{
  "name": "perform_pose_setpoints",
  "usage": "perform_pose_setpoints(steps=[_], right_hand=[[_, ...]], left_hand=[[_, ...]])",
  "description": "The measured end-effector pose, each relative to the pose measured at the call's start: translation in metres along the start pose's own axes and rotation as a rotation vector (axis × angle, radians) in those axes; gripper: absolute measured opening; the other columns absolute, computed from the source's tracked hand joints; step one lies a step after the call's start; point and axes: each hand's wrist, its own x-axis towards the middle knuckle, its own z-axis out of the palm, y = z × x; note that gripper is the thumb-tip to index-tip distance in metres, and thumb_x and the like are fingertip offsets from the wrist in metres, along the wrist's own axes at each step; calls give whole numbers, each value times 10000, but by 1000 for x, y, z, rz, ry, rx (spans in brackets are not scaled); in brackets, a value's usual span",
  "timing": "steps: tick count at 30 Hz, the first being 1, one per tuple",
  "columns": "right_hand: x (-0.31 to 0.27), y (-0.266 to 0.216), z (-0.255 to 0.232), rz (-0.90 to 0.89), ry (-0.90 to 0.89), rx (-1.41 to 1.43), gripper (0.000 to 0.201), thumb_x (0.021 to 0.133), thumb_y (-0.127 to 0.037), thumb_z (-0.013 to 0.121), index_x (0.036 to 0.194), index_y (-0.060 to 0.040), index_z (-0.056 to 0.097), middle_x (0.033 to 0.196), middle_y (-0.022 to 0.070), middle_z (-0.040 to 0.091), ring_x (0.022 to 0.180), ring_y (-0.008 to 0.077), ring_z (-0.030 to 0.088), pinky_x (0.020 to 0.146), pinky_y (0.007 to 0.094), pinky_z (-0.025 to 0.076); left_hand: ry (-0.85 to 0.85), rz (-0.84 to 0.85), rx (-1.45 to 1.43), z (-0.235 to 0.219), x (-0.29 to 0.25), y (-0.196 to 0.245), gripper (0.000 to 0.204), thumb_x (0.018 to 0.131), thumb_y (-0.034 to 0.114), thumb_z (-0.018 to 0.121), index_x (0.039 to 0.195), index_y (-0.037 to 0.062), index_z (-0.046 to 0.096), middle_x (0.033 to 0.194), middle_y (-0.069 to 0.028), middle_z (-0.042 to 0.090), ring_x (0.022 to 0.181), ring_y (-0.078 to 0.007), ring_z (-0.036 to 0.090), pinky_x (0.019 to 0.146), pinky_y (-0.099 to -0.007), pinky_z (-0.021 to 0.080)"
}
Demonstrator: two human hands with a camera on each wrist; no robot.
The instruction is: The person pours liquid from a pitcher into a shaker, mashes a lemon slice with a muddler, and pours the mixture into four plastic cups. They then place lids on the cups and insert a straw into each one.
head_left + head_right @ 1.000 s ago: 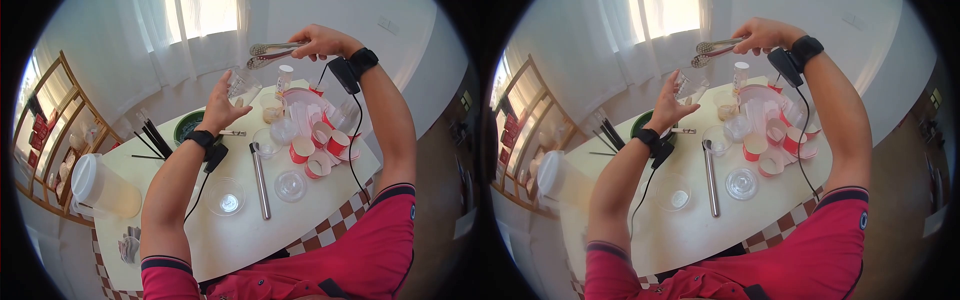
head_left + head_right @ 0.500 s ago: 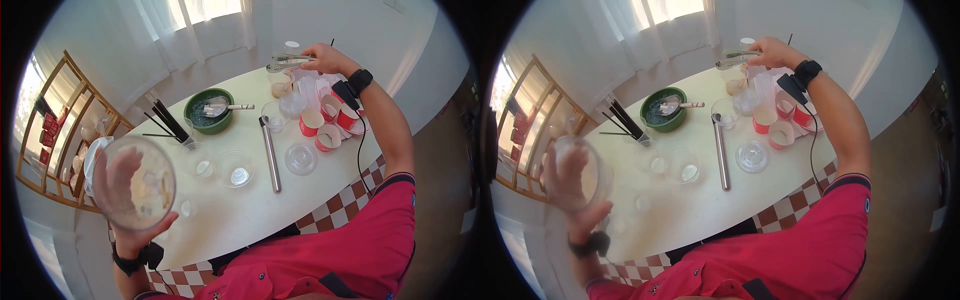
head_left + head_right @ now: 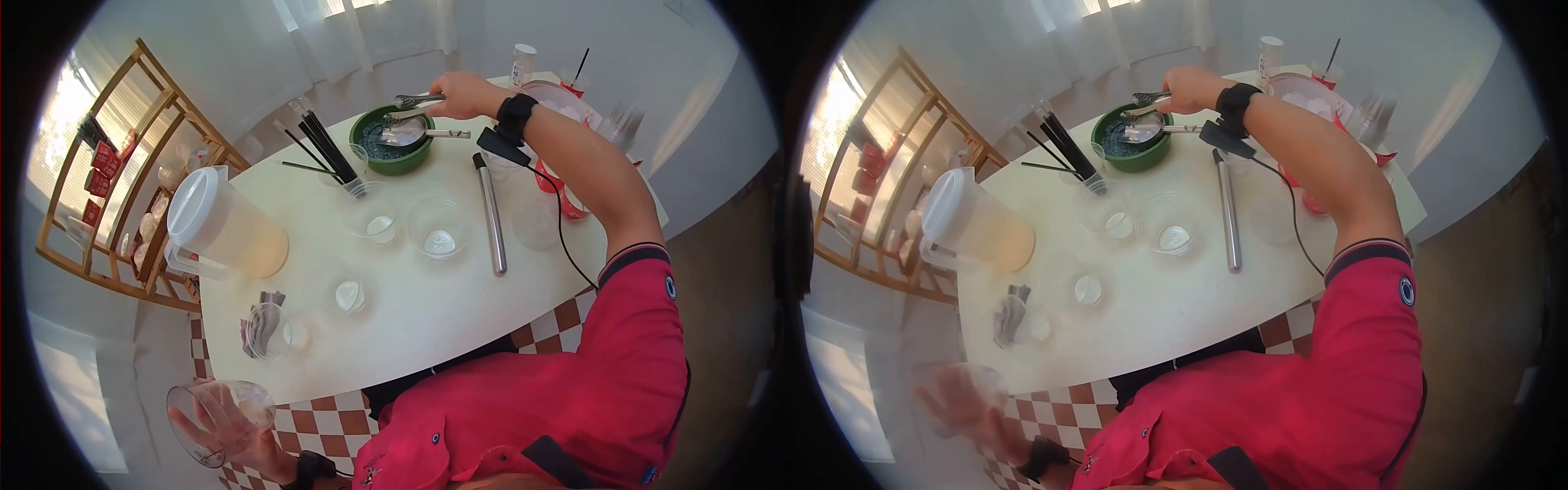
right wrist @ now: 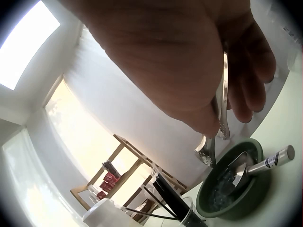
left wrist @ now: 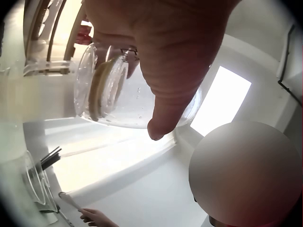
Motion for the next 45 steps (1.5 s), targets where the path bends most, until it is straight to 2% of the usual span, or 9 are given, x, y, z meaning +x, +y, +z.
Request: perform_pose_setpoints(steps=[7, 11, 14, 16, 18, 21, 26, 30, 45], right_hand=[[7, -38, 25, 90, 10, -43, 649, 845, -487, 723, 1321, -55, 629, 1233, 191, 676, 1135, 360, 652, 925, 451, 537], [-30, -35, 21, -101, 368, 91, 531, 879, -414, 719, 1282, -78, 635, 1160, 146, 679, 1052, 325, 664, 920, 427, 532], [-101, -42, 4, -174, 189, 73, 335, 895, -225, 697, 1199, -88, 665, 1109, 98, 666, 1008, 274, 652, 844, 387, 541], [-146, -45, 9, -210, 26, -68, 284, 876, -115, 669, 1160, -97, 675, 1113, 82, 657, 1019, 248, 641, 811, 375, 539], [-182, -39, 33, -309, -37, -194, 284, 850, -55, 646, 1128, -104, 677, 1123, 78, 649, 1022, 242, 635, 809, 369, 532], [-210, -39, 63, -406, -115, -333, 279, 823, -61, 635, 1094, -115, 675, 1164, 74, 631, 1054, 251, 616, 826, 354, 513], [-201, -34, 78, -592, -4, -344, 216, 812, -124, 622, 1022, -134, 670, 1139, 55, 618, 1110, 244, 590, 828, 366, 482], [-188, -24, 83, -730, 69, -271, 156, 783, -112, 655, 937, -105, 675, 1112, 54, 646, 1103, 251, 604, 816, 384, 493], [-194, -43, 4, -542, 483, 8, 319, 727, 4, 710, 1041, -31, 667, 1053, 135, 684, 926, 330, 678, 768, 407, 561]], left_hand=[[-109, -26, 121, -39, -10, -42, 1255, 738, 743, 715, 1605, 61, 117, 1406, -174, 490, 1291, -276, 513, 1134, -438, 397], [-75, 7, -344, -28, -24, -42, 1095, 870, 481, 756, 1615, 50, 79, 1505, -223, 419, 1351, -304, 474, 1172, -428, 347], [-32, -224, -963, -14, -27, -31, 914, 944, 394, 695, 1605, 66, 156, 1494, -216, 429, 1347, -303, 480, 1175, -433, 344], [-102, -163, -795, -12, -30, -35, 959, 891, 472, 694, 1596, 72, 181, 1464, -199, 445, 1322, -311, 491, 1142, -450, 369], [-271, 125, 45, -13, -25, -51, 1203, 738, 684, 739, 1593, 76, 150, 1423, -172, 455, 1283, -329, 499, 1077, -481, 416], [-257, -76, -507, 27, -13, 9, 933, 713, 458, 858, 1423, -8, 472, 1314, -206, 536, 1212, -307, 542, 1056, -443, 416], [-525, 45, -597, 55, -23, -7, 1331, 525, 419, 994, 1532, -22, 243, 1297, -186, 569, 1220, -284, 565, 1070, -436, 404], [-621, -23, -777, 61, -26, 2, 1217, 637, 206, 966, 1568, 17, 206, 1408, -200, 530, 1311, -306, 546, 1110, -410, 415], [-812, -84, -798, 82, -43, 4, 1113, 693, 152, 923, 1563, 10, 243, 1420, -177, 529, 1344, -264, 519, 1134, -370, 392]])
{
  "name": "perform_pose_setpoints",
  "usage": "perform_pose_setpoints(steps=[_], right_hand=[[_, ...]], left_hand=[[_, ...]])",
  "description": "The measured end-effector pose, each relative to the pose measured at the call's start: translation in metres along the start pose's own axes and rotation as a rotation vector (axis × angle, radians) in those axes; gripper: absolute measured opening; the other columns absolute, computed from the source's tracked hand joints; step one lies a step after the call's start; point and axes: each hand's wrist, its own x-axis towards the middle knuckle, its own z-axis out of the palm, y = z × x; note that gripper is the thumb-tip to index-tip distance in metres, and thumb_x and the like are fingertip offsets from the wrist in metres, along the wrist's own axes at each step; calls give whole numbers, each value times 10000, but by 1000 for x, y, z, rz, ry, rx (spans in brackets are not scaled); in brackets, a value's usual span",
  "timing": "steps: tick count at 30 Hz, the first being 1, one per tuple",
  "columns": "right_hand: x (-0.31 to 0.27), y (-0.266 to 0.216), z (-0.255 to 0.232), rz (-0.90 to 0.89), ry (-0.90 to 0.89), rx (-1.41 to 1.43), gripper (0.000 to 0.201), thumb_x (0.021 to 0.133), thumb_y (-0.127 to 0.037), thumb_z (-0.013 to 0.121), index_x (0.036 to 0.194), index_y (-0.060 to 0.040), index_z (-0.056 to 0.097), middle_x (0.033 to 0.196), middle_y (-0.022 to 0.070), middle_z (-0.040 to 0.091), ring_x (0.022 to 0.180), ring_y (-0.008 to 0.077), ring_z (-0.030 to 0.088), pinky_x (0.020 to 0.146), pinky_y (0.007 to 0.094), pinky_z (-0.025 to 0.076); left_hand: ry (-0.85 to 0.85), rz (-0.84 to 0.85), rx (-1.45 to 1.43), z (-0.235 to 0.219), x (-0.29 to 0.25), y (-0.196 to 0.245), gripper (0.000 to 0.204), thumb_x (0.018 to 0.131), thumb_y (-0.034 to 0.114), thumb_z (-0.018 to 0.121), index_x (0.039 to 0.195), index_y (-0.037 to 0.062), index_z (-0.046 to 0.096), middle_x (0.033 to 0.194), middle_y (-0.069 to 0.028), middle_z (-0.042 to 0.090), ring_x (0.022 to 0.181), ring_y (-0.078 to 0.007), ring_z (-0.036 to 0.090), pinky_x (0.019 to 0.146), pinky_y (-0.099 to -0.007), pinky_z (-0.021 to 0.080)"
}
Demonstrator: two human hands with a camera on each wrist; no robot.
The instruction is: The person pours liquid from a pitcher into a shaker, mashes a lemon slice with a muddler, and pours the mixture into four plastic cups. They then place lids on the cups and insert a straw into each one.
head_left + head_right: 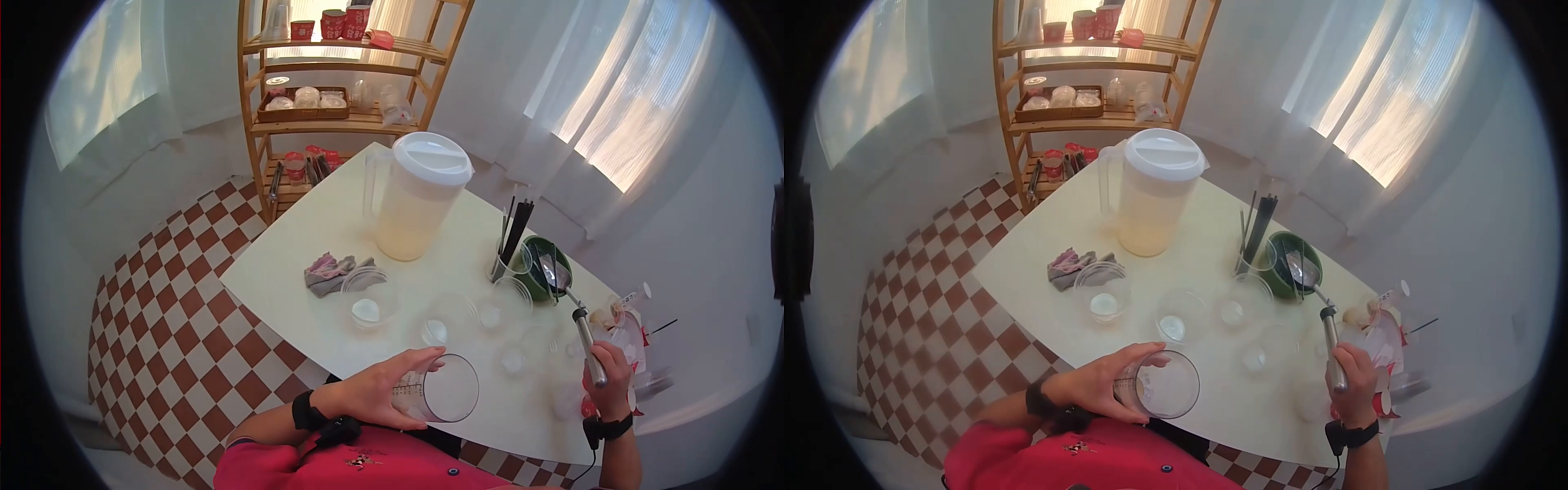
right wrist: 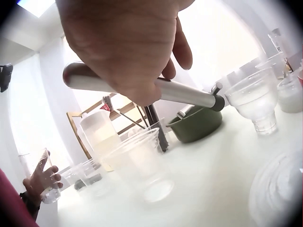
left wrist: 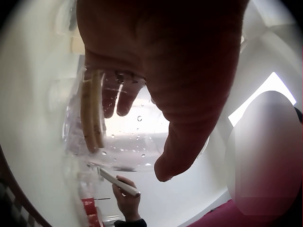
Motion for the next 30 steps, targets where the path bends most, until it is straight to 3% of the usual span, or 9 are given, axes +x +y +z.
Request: perform_pose_setpoints(steps=[6, 10, 14, 17, 20, 21, 25, 27, 30], right_hand=[[6, -13, -42, 145, 73, 155, 302, 799, 56, 674, 1091, -6, 634, 1085, 180, 657, 1002, 336, 659, 903, 409, 526], [-4, -1, -69, 208, 208, 252, 339, 809, 94, 631, 1132, 4, 583, 1120, 153, 613, 1065, 302, 615, 995, 414, 476], [18, -27, -99, 226, 630, 656, 210, 885, -76, 593, 1081, -33, 532, 986, 124, 582, 967, 235, 574, 874, 362, 490], [31, -41, -123, 100, 644, 1095, 162, 896, -174, 582, 1005, -72, 519, 880, 70, 528, 805, 170, 521, 733, 294, 445], [49, -72, -129, 28, 501, 1514, 156, 890, -202, 610, 952, -99, 509, 762, 6, 456, 664, 124, 445, 636, 264, 380], [56, -81, -121, 10, 514, 1531, 176, 883, -219, 646, 878, -123, 499, 704, -28, 477, 566, 93, 449, 572, 246, 417], [69, -101, -94, -125, 351, 1683, 222, 871, -230, 679, 796, -141, 489, 637, -34, 502, 483, 82, 470, 475, 214, 445], [74, -118, -76, -108, 382, 1708, 241, 863, -226, 674, 734, -152, 484, 575, -42, 520, 444, 67, 473, 441, 188, 455], [80, -136, -40, -97, 326, 1679, 261, 915, -250, 660, 761, -148, 475, 608, -33, 524, 476, 75, 483, 473, 208, 470]], left_hand=[[-33, 72, 36, 12, 13, -11, 1106, 687, 217, 919, 1559, 15, 269, 1418, -170, 534, 1333, -289, 513, 1132, -390, 384], [-56, 76, 110, 17, 18, -13, 1114, 667, 283, 922, 1551, 24, 296, 1436, -166, 518, 1271, -325, 535, 1101, -414, 386], [-84, 74, 149, 25, 24, -16, 1094, 656, 295, 927, 1533, 28, 329, 1439, -166, 513, 1261, -341, 537, 1091, -424, 391], [-57, 111, 155, 38, 32, -23, 1047, 655, 258, 913, 1513, 31, 357, 1432, -176, 519, 1279, -350, 533, 1075, -429, 419], [-32, 120, 129, 54, 40, -31, 1006, 663, 213, 899, 1498, 33, 368, 1447, -179, 506, 1302, -360, 517, 1081, -436, 429], [-26, 120, 126, 58, 43, -34, 994, 667, 199, 896, 1494, 33, 369, 1456, -178, 498, 1312, -363, 509, 1089, -439, 427], [37, 81, 110, 72, 48, -45, 1003, 673, 158, 887, 1504, 29, 340, 1466, -184, 481, 1326, -375, 493, 1116, -418, 420], [49, 43, 94, 74, 49, -49, 1042, 664, 160, 898, 1518, 24, 317, 1470, -198, 469, 1342, -373, 488, 1125, -415, 415], [65, 31, 88, 76, 49, -53, 1073, 659, 167, 908, 1530, 24, 298, 1485, -205, 450, 1361, -373, 474, 1135, -418, 405]])
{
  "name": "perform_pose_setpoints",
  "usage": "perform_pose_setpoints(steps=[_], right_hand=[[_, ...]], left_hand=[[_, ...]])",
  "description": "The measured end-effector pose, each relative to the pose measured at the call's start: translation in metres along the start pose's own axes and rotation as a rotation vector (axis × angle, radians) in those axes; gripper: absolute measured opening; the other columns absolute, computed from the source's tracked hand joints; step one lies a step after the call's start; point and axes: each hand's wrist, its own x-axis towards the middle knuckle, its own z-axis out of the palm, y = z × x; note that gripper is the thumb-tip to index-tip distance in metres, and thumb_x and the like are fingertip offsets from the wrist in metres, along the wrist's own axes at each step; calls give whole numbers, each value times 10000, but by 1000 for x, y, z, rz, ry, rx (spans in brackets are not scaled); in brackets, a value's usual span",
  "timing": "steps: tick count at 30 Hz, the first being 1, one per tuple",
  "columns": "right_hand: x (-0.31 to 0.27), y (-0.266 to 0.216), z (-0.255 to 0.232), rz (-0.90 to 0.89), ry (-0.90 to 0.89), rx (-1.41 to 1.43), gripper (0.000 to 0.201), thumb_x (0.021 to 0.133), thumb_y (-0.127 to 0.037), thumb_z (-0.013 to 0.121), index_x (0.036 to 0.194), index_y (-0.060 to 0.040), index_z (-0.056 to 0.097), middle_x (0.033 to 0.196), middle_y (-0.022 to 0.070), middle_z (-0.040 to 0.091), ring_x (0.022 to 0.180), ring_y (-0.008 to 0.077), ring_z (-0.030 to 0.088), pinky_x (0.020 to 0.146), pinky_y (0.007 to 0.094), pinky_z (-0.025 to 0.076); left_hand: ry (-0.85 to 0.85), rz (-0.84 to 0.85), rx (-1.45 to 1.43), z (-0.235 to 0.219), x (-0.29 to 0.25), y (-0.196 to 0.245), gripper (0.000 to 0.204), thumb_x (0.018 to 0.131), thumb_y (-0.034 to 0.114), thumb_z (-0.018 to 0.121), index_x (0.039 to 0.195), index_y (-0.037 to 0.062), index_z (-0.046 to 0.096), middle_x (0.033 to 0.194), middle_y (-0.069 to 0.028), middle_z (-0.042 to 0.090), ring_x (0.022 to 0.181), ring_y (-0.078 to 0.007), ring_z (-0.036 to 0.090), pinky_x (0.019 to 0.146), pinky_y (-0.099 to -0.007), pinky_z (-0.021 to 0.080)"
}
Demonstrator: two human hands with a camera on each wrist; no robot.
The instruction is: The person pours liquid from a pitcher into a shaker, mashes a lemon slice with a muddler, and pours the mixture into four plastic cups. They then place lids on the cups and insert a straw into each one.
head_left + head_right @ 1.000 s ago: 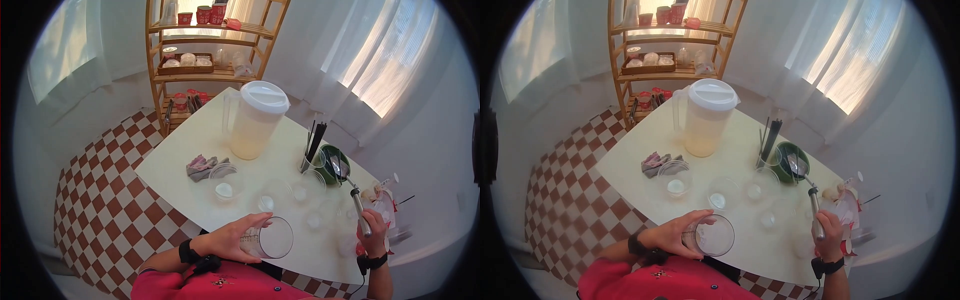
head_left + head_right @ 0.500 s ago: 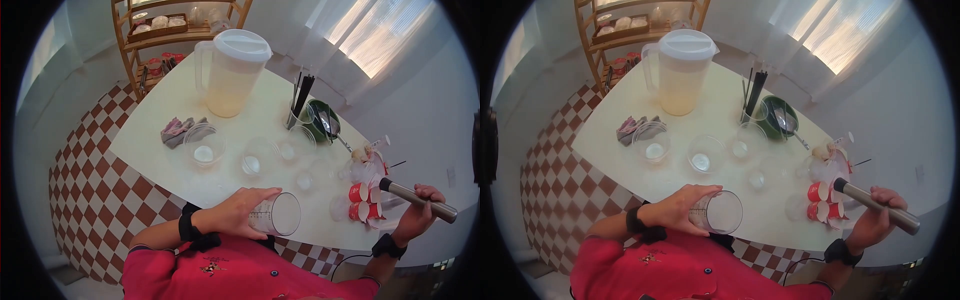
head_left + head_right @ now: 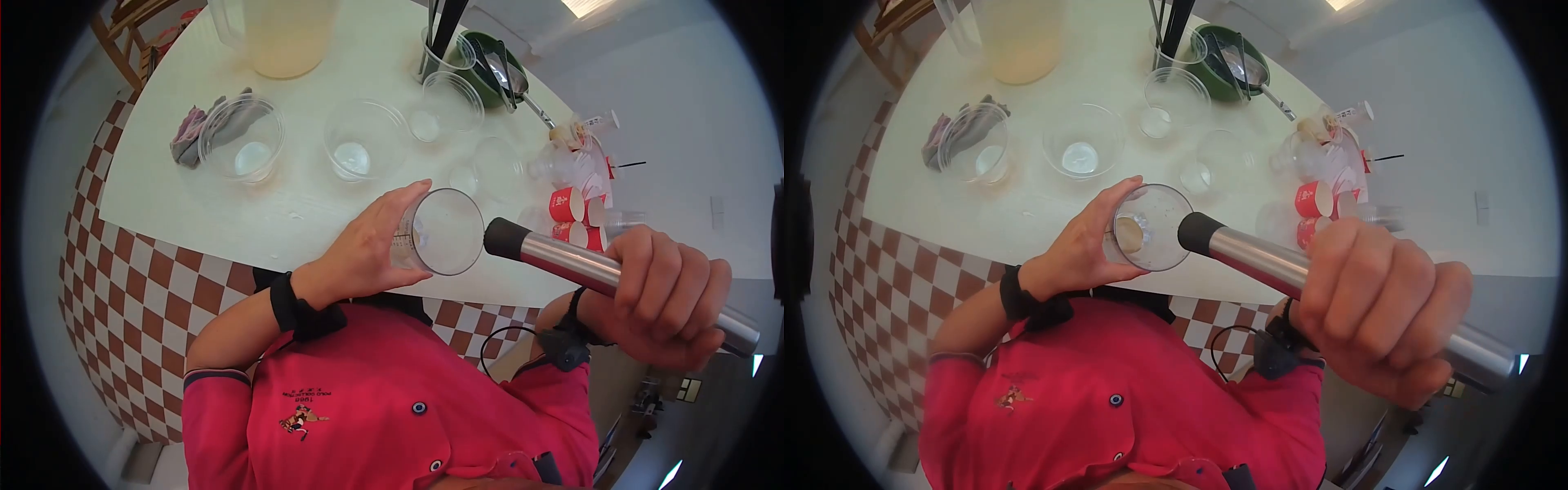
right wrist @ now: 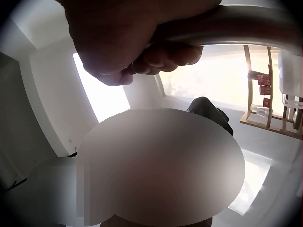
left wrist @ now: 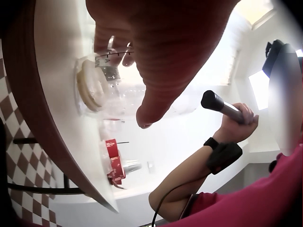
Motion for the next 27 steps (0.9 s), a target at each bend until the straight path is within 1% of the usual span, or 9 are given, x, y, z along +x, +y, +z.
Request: perform_pose_setpoints(steps=[6, 10, 11, 14, 17, 20, 24, 25, 27], right_hand=[[-15, 38, 1, 214, -31, -30, 253, 974, -227, 617, 803, -116, 467, 673, 3, 522, 518, 135, 486, 511, 302, 478], [-14, 26, 4, -1, 37, 68, 276, 979, -235, 609, 780, -122, 454, 623, 0, 505, 520, 130, 491, 514, 292, 479], [-18, 31, 6, 26, 43, 69, 266, 966, -221, 619, 777, -119, 461, 616, -9, 495, 523, 124, 502, 514, 277, 473], [-36, 69, 15, 370, -10, -7, 252, 943, -214, 636, 771, -117, 479, 620, -15, 504, 518, 134, 496, 510, 282, 460], [-31, 74, 15, 293, -88, 23, 235, 914, -203, 660, 767, -110, 503, 634, 3, 529, 516, 157, 481, 518, 312, 446], [-29, 70, 12, 232, 64, 133, 246, 907, -215, 675, 760, -103, 513, 648, 19, 548, 522, 176, 482, 529, 336, 445], [-36, 88, 21, 290, -65, -154, 277, 932, -222, 617, 727, -136, 452, 608, -25, 503, 477, 103, 459, 454, 246, 437], [-34, 77, 15, 188, -127, -82, 209, 911, -168, 681, 791, -101, 523, 644, 12, 545, 513, 166, 503, 499, 318, 445], [-30, 78, 13, 125, -100, -161, 261, 917, -211, 659, 744, -119, 486, 611, -13, 515, 466, 127, 469, 455, 275, 439]], left_hand=[[33, 80, -11, 3, -2, -12, 1096, 650, 193, 928, 1532, 31, 297, 1518, -200, 425, 1372, -378, 461, 1140, -427, 398], [46, 103, -23, 4, -3, -15, 1100, 646, 196, 933, 1531, 35, 300, 1520, -195, 430, 1369, -380, 464, 1132, -428, 405], [57, 108, -21, 4, -2, -16, 1089, 651, 194, 922, 1531, 33, 301, 1516, -191, 436, 1349, -382, 476, 1122, -433, 411], [76, 126, -20, 7, -2, -15, 1075, 654, 189, 909, 1530, 33, 306, 1508, -187, 446, 1324, -384, 492, 1109, -439, 421], [82, 131, -13, 6, -1, -17, 1091, 638, 184, 928, 1528, 42, 313, 1508, -197, 447, 1353, -382, 480, 1121, -433, 415], [64, 115, -24, 3, -3, -16, 1078, 641, 182, 918, 1525, 40, 318, 1496, -193, 459, 1333, -387, 491, 1112, -437, 421], [69, 143, -27, 6, -3, -17, 1042, 668, 199, 894, 1524, 35, 324, 1477, -186, 476, 1305, -383, 504, 1101, -441, 423], [88, 154, -9, 5, -2, -19, 1036, 671, 203, 893, 1522, 35, 328, 1474, -186, 478, 1306, -382, 503, 1103, -442, 421], [96, 136, -29, 6, -2, -20, 1030, 672, 209, 892, 1520, 36, 335, 1472, -186, 480, 1309, -380, 500, 1105, -444, 418]])
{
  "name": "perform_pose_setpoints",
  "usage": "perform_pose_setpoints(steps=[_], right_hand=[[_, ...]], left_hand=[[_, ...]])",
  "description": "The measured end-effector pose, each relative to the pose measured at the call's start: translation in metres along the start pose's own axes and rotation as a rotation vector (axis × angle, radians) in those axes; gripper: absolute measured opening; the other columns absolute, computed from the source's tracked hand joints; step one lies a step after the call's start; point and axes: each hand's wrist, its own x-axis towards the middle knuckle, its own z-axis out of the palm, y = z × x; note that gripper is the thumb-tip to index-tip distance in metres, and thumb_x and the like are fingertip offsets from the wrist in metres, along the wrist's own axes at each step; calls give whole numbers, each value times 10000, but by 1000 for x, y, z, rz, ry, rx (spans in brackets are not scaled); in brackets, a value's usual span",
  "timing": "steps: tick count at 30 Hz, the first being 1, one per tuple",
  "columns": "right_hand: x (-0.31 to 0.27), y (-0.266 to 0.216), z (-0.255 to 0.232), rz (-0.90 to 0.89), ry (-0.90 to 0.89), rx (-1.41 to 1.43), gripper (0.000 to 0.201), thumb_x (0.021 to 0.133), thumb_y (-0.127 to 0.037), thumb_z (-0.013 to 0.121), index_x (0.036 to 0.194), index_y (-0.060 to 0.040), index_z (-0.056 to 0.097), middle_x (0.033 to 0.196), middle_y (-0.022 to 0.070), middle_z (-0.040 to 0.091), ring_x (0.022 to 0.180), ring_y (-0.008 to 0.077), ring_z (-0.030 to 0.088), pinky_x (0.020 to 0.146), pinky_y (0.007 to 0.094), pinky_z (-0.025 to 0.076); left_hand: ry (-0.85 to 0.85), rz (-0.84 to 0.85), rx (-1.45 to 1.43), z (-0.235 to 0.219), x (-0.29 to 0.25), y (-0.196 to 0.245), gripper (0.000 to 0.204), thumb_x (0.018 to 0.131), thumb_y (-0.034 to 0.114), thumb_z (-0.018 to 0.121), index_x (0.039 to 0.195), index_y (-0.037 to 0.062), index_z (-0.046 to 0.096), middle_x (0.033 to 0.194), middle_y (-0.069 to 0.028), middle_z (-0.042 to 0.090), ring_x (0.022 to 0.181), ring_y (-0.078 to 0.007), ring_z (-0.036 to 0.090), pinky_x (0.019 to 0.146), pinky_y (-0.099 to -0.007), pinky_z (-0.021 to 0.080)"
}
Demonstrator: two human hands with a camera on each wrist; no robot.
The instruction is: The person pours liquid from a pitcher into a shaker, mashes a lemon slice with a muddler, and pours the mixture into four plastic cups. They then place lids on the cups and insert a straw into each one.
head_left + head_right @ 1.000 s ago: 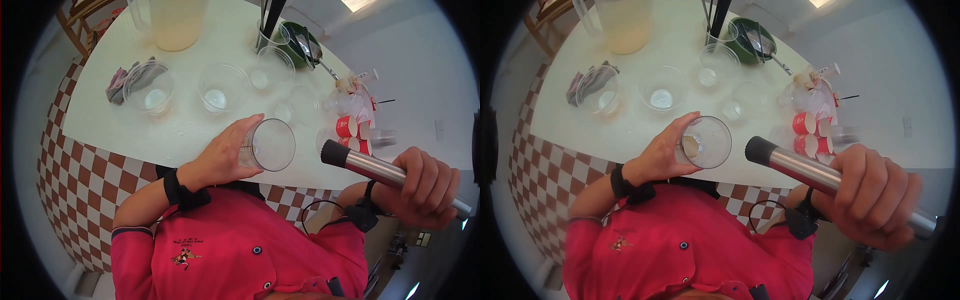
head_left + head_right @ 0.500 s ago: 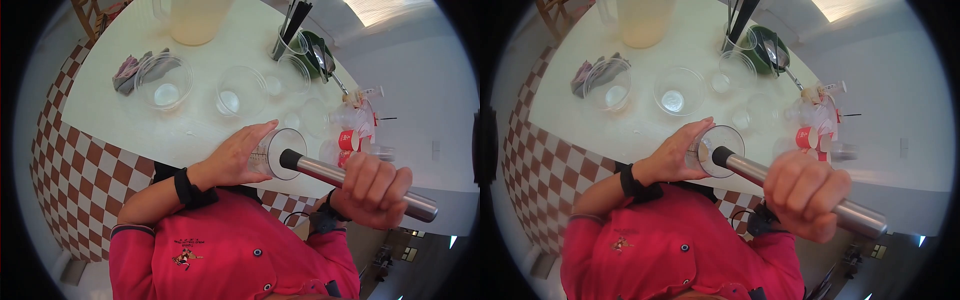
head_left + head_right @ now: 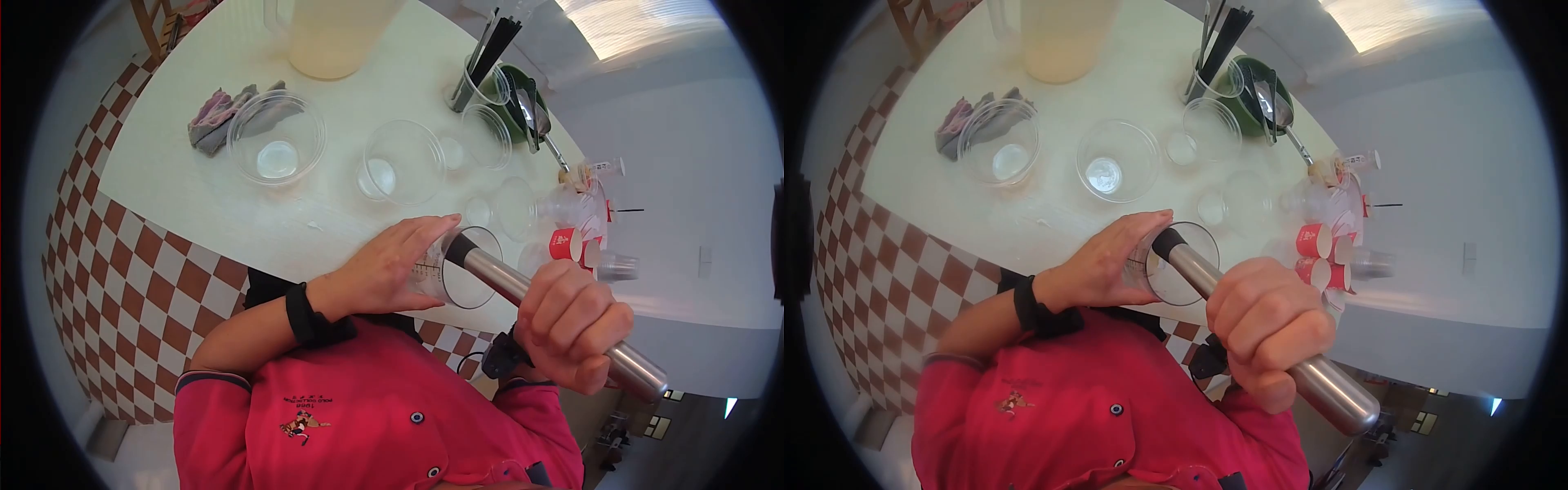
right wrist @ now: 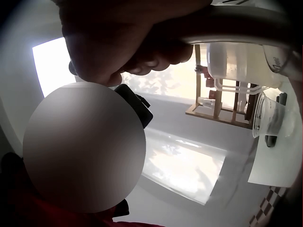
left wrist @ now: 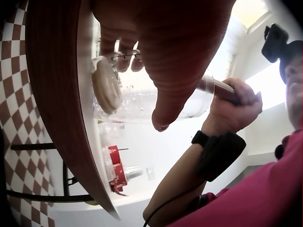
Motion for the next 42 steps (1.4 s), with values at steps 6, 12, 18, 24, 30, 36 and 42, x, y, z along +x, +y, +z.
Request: perform_pose_setpoints(steps=[6, 12, 18, 24, 30, 36, 42], right_hand=[[-15, -10, -7, -59, 19, -41, 232, 897, -138, 686, 750, -104, 509, 581, -8, 516, 439, 150, 469, 430, 302, 414], [-31, -13, 3, 33, 66, 54, 264, 925, -166, 677, 746, -91, 498, 586, 8, 522, 441, 156, 475, 443, 304, 443], [-25, -4, 12, 14, 107, 150, 255, 926, -161, 675, 761, -72, 503, 611, 25, 553, 461, 164, 516, 462, 321, 484], [-24, 18, 18, 9, -10, -146, 256, 948, -195, 631, 765, -103, 477, 572, -11, 519, 430, 125, 499, 422, 280, 490], [-20, 10, -1, -49, 113, -140, 261, 942, -173, 632, 744, -102, 478, 538, 0, 508, 413, 133, 477, 415, 292, 454], [-38, 12, 1, 42, 17, -110, 269, 937, -180, 667, 747, -81, 505, 578, 19, 538, 461, 155, 506, 436, 294, 452], [-36, 2, 6, 14, 220, 212, 291, 947, -183, 633, 719, -82, 483, 556, 34, 516, 447, 173, 463, 458, 329, 461]], left_hand=[[7, 1, -7, 0, 1, -1, 1019, 678, 221, 886, 1521, 41, 342, 1472, -183, 482, 1310, -377, 501, 1108, -447, 414], [-22, 5, 3, 0, 1, 1, 1021, 680, 235, 888, 1521, 40, 345, 1464, -185, 490, 1299, -378, 509, 1099, -444, 423], [-15, 3, 3, -6, 5, 2, 1024, 679, 229, 895, 1519, 36, 343, 1452, -191, 497, 1299, -381, 510, 1100, -443, 424], [-14, -1, -12, -4, 0, 4, 1021, 685, 236, 896, 1518, 38, 341, 1454, -199, 492, 1305, -381, 508, 1099, -442, 427], [-2, -18, 1, -2, -1, 3, 1015, 697, 247, 888, 1522, 35, 337, 1460, -208, 482, 1309, -383, 504, 1109, -444, 419], [-16, -43, 1, -2, -1, 5, 1027, 683, 246, 924, 1509, 20, 356, 1450, -205, 490, 1324, -369, 502, 1115, -423, 419], [-43, -51, -2, -1, -1, 5, 1029, 700, 260, 909, 1521, 20, 337, 1464, -208, 475, 1332, -371, 491, 1122, -422, 412]])
